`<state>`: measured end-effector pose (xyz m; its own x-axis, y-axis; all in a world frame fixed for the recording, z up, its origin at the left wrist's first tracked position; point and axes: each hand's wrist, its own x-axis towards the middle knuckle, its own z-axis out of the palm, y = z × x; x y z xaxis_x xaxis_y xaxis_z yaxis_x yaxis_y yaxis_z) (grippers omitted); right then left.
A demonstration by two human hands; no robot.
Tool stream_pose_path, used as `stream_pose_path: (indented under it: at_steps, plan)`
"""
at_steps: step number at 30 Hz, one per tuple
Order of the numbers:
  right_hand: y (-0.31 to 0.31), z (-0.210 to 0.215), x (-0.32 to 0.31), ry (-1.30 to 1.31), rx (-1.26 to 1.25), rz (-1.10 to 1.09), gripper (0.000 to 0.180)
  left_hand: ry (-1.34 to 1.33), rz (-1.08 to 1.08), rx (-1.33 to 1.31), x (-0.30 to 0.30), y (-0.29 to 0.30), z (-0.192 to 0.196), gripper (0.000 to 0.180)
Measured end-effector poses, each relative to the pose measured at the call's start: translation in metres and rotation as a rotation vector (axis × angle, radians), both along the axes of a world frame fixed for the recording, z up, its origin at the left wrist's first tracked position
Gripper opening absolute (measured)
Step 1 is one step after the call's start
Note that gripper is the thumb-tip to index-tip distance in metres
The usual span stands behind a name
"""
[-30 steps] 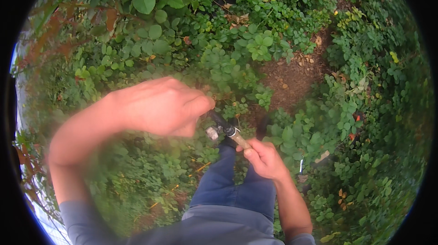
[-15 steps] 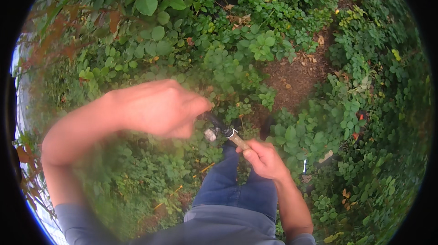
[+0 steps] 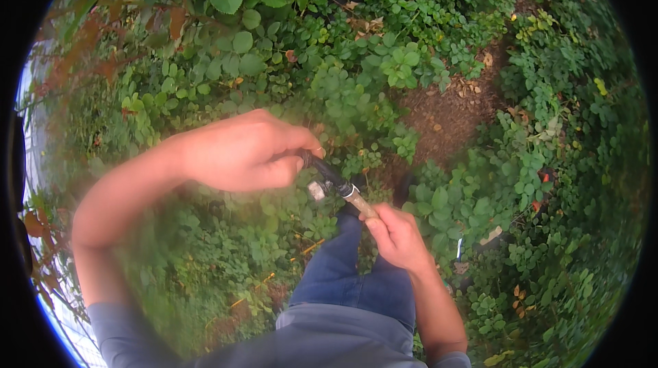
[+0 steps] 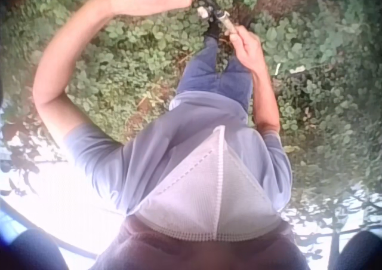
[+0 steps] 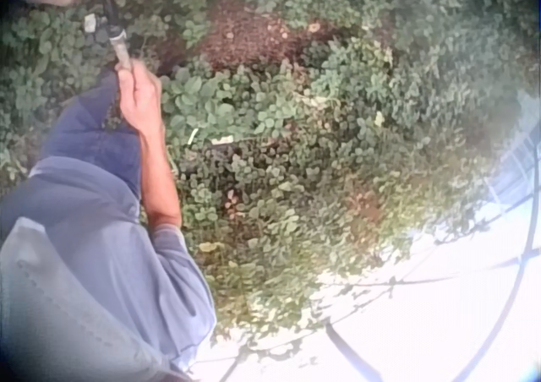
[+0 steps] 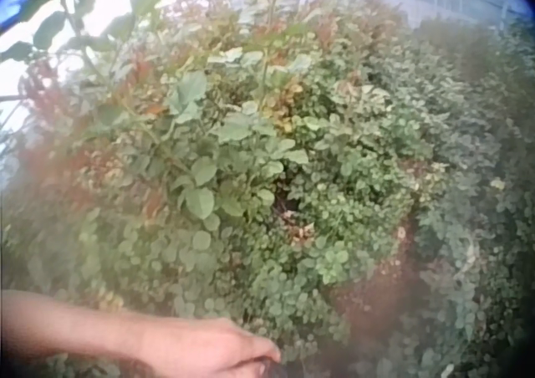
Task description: The person assembles a small irrigation component by hand, inserting a white plastic piece into a black fitting, then attaching the assembly to a long metal rod. The person manipulates the parts and rod to secure the connection.
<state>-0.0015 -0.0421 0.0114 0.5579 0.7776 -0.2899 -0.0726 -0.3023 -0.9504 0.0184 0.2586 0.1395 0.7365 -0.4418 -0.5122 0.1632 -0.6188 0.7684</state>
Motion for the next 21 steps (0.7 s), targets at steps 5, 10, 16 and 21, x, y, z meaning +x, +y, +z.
stream_pose_path:
  at_steps: [5,10,16,21]
  plan:
    - [0.001,0.004,-0.001,0.014,-0.010,-0.008,0.013,0.050,0.006,-0.056,-0.002,0.001,-0.003,0.033]
    - [-0.002,0.005,-0.006,0.012,-0.010,0.005,0.012,0.135,0.060,-0.071,0.000,0.000,0.005,0.024]
    - [0.002,0.003,-0.006,-0.014,0.038,-0.011,0.012,-0.014,0.076,0.056,-0.012,-0.009,0.005,0.021]
    - [-0.003,0.005,-0.006,-0.016,0.047,0.005,0.012,-0.046,0.066,0.020,-0.011,-0.007,0.005,0.022]
